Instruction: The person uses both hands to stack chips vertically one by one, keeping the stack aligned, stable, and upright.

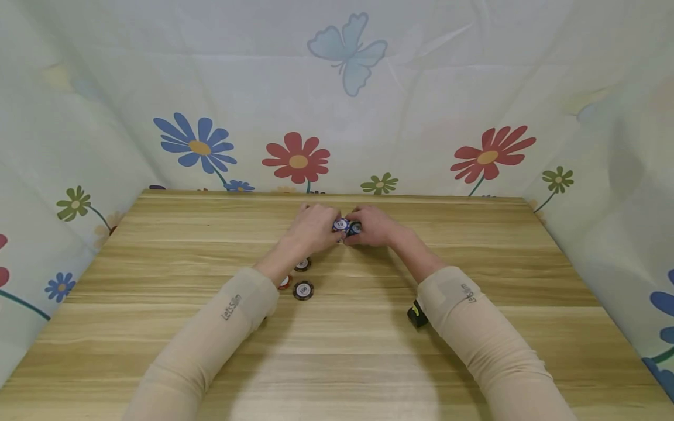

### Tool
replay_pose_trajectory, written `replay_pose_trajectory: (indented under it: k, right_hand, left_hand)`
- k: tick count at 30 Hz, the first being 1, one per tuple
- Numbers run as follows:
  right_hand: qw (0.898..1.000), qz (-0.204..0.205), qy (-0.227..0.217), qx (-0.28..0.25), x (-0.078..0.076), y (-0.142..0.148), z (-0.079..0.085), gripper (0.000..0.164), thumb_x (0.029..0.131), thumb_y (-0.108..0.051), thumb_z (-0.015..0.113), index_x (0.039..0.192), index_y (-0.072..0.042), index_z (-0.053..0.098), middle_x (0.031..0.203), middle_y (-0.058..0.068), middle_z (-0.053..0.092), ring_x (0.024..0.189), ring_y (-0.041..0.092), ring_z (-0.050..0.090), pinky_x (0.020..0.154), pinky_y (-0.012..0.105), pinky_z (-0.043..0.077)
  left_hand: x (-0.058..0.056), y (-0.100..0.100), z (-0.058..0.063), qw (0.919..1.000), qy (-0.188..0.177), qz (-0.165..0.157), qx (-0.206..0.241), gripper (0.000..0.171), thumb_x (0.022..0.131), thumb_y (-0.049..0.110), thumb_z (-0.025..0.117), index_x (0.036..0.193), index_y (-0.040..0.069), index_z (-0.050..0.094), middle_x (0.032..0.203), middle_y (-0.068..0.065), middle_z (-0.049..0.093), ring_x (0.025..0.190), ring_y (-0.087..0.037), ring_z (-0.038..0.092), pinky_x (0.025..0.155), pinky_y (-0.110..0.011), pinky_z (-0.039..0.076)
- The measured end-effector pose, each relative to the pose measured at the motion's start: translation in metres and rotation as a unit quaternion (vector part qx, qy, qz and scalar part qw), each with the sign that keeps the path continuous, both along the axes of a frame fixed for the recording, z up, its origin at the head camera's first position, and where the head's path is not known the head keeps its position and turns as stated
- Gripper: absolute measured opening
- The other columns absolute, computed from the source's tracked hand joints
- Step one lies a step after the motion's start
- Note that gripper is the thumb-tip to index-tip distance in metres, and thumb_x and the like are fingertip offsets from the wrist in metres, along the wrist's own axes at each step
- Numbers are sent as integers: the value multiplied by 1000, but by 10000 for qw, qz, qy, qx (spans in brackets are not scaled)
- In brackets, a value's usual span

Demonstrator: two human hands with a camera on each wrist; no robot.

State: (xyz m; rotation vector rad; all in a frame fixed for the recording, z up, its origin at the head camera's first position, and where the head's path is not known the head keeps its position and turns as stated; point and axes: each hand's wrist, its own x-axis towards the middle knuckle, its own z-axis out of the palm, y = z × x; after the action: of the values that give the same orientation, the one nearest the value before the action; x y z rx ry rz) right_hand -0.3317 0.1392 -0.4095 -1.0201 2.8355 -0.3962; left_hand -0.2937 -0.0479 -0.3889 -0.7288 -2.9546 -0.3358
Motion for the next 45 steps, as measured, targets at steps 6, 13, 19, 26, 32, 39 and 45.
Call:
replay_pose_trajectory:
  k: [6,13,19,26,32,39,45]
  right_hand:
    - [9999,82,143,-40,-2,0,-1,51,87,-31,82,126,-1,68,122,22,64,108,36,61,95,46,48]
    - [9998,85,136,-67,-3,-1,1,51,87,-30,83,126,-1,68,122,22,64,109,37,61,97,46,47]
    - [10000,51,62,-5,-1,-3,2,53,89,-31,81,129,-1,67,125,22,63,111,37,60,99,46,46]
    - [10000,-10,-24,77,1,-3,4,52,89,-32,80,130,-1,66,127,22,62,114,37,59,100,47,45]
    - [9998,-79,-115,105,1,-2,3,54,91,-33,80,132,-2,65,130,22,60,116,37,58,101,48,45]
    - [9995,-142,-173,221,2,-1,0,57,91,-34,79,136,-3,63,132,21,60,117,37,58,102,48,45]
    - [9990,-206,-189,334,1,-2,-1,59,92,-34,77,139,-2,60,135,22,58,120,38,56,105,49,43]
  left_hand:
    - [-2,1,1,10000,36,54,-61,25,92,34,80,98,12,68,86,2,66,81,-18,61,80,-41,40]
    - [-2,0,2,10000,29,66,-64,24,92,32,79,100,12,69,89,1,67,82,-18,61,79,-40,41]
    - [-2,-2,1,10000,28,50,-17,24,92,29,80,102,11,69,90,0,68,83,-19,61,79,-40,42]
    - [1,-4,1,10000,-70,45,30,38,92,30,80,121,10,65,109,-5,69,100,-23,64,92,-45,45]
    - [4,-6,6,9999,-79,86,4,47,93,32,78,131,11,61,120,-8,66,109,-26,62,100,-50,43]
    - [11,-11,5,10000,3,28,-53,42,93,33,78,126,11,63,114,-7,65,105,-25,62,97,-51,44]
    - [23,-14,8,9999,68,16,-89,40,92,32,79,121,10,62,109,-8,64,101,-28,63,93,-52,46]
